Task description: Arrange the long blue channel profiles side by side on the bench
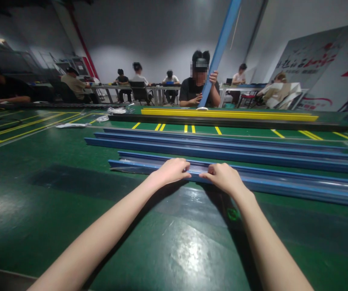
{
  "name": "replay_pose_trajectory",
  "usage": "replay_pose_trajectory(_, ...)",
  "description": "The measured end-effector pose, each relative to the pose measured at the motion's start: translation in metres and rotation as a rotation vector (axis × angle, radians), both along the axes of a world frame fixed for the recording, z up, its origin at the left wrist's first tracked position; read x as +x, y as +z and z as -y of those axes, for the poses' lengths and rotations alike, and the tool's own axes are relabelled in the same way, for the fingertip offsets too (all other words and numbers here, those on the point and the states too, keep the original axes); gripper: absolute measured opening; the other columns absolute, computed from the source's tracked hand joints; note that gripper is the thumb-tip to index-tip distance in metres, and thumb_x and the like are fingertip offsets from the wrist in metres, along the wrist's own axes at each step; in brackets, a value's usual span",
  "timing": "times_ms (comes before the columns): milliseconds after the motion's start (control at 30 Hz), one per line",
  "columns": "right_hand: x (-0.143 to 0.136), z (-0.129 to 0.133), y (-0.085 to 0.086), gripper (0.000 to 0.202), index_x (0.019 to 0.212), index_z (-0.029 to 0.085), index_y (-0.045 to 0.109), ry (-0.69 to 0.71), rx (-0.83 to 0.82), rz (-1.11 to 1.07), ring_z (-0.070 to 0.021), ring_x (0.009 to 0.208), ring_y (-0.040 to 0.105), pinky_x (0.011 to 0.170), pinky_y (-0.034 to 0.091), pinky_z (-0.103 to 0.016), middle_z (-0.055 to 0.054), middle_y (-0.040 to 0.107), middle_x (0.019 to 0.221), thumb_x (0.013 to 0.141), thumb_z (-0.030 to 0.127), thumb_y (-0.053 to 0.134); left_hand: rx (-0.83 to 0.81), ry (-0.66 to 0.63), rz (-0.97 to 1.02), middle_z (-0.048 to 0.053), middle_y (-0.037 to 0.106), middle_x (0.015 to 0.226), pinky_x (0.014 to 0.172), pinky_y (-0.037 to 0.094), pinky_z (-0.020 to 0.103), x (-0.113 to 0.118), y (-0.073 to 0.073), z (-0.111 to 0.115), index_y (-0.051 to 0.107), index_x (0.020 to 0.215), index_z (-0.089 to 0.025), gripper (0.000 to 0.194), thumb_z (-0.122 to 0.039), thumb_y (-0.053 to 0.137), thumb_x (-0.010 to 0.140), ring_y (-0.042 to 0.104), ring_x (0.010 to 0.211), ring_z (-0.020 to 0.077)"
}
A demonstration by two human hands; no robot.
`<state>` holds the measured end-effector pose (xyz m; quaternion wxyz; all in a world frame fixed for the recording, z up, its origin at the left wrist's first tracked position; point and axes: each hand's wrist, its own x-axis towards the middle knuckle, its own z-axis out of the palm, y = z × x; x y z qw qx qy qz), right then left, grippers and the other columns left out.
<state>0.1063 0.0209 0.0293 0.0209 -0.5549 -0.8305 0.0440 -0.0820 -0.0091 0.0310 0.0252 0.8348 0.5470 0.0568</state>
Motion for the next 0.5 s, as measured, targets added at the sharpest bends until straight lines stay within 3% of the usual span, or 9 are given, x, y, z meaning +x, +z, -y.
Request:
replay_pose_trajectory(267, -0.002, 0.008, -0.008, 0.046, 0.071, 0.023, 0.06, 0.018, 0.185, 0.123, -0.0182, 0.067, 0.058, 0.049, 0.022, -0.024, -0.004, 0.065, 0.071, 0.083, 0.057, 0.031, 0.116, -0.028, -0.08, 0.005, 0.063, 0.097, 0.069, 0.045, 0.029, -0.002, -0.009, 0.002, 0.057, 0.09, -0.021, 0.022, -0.039, 0.047, 0.083, 0.061, 0.088, 0.0216)
replay_pose_trajectory(500, -0.01, 0.006, -0.01, 0.039, 0.073, 0.024, 0.059, 0.052, 0.191, 0.093, -0.0172, 0.066, 0.057, 0.049, 0.022, -0.024, -0.003, 0.065, 0.072, 0.082, 0.054, 0.036, 0.091, 0.101, -0.104, 0.003, 0.064, 0.095, 0.068, 0.043, 0.028, -0.019, -0.006, 0.006, 0.059, 0.087, -0.022, 0.02, -0.039, 0.049, 0.081, 0.061, 0.088, 0.0216)
